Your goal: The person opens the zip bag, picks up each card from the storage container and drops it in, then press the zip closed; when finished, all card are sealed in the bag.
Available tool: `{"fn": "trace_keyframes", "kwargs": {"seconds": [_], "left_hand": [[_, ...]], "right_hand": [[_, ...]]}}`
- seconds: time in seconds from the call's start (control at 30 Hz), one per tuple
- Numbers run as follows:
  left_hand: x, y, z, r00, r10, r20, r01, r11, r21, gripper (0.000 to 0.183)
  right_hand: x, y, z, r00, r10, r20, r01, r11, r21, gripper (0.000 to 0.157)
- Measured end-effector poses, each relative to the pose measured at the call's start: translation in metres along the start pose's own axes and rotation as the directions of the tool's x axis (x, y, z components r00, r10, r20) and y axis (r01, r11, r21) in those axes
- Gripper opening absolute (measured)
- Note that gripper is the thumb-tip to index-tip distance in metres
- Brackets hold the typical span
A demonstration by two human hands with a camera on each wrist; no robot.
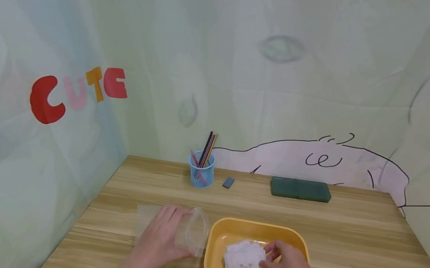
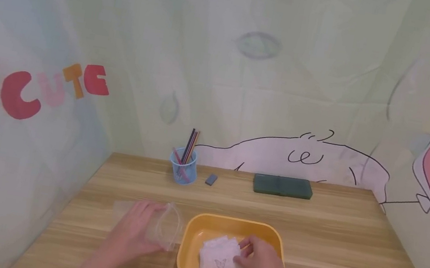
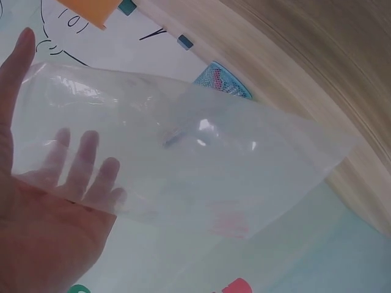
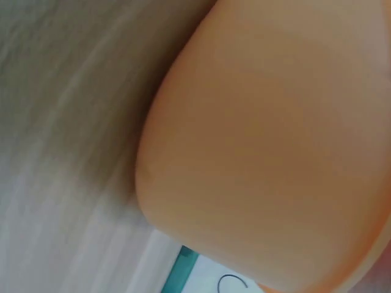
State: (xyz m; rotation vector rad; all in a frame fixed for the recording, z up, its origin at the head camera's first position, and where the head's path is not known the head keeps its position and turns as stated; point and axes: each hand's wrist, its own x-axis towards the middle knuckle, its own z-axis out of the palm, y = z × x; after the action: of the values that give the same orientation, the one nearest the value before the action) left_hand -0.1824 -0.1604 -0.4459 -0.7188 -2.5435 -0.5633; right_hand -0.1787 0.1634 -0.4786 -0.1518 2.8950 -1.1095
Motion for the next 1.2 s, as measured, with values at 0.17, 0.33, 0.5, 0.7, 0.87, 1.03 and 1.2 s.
{"fn": "trace_keyframes", "kwargs": {"seconds": [0.17,0.33,0.5,0.7,0.87,1.03,1.2], "left_hand": [[0.001,0.001,-0.001,1.0,0.004,-0.001,-0.004,1.0,0.01,0.094],[0.001,0.002,-0.003,1.0,0.002,0.005,-0.002,1.0,0.012,0.094],[0.001,0.004,-0.003,1.0,0.011,0.001,-0.011,1.0,0.017,0.093],[0.006,0.007,-0.004,0.999,0.037,-0.033,-0.036,0.999,0.026,0.093],[0.012,0.014,-0.005,0.998,0.039,-0.045,-0.038,0.999,0.019,0.092],[0.019,0.023,-0.006,0.997,0.049,-0.06,-0.047,0.999,0.027,0.094],[0.025,0.031,-0.006,0.997,0.045,-0.07,-0.044,0.999,0.023,0.097]], "right_hand": [[0.002,0.005,-0.001,0.998,-0.064,-0.03,0.066,0.994,0.088,0.02],[0.002,0.007,-0.002,0.997,-0.069,-0.044,0.072,0.996,0.059,0.012],[0.002,0.003,-0.006,0.996,-0.013,-0.089,0.014,1.0,0.005,0.009],[-0.002,-0.006,-0.02,0.988,-0.003,-0.154,0.006,1.0,0.016,0.02],[-0.006,-0.021,-0.038,0.977,-0.009,-0.214,0.026,0.997,0.078,0.026],[-0.012,-0.041,-0.054,0.955,-0.016,-0.297,0.058,0.99,0.132,0.026],[-0.02,-0.058,-0.06,0.93,-0.038,-0.366,0.119,0.972,0.202,0.02]]}}
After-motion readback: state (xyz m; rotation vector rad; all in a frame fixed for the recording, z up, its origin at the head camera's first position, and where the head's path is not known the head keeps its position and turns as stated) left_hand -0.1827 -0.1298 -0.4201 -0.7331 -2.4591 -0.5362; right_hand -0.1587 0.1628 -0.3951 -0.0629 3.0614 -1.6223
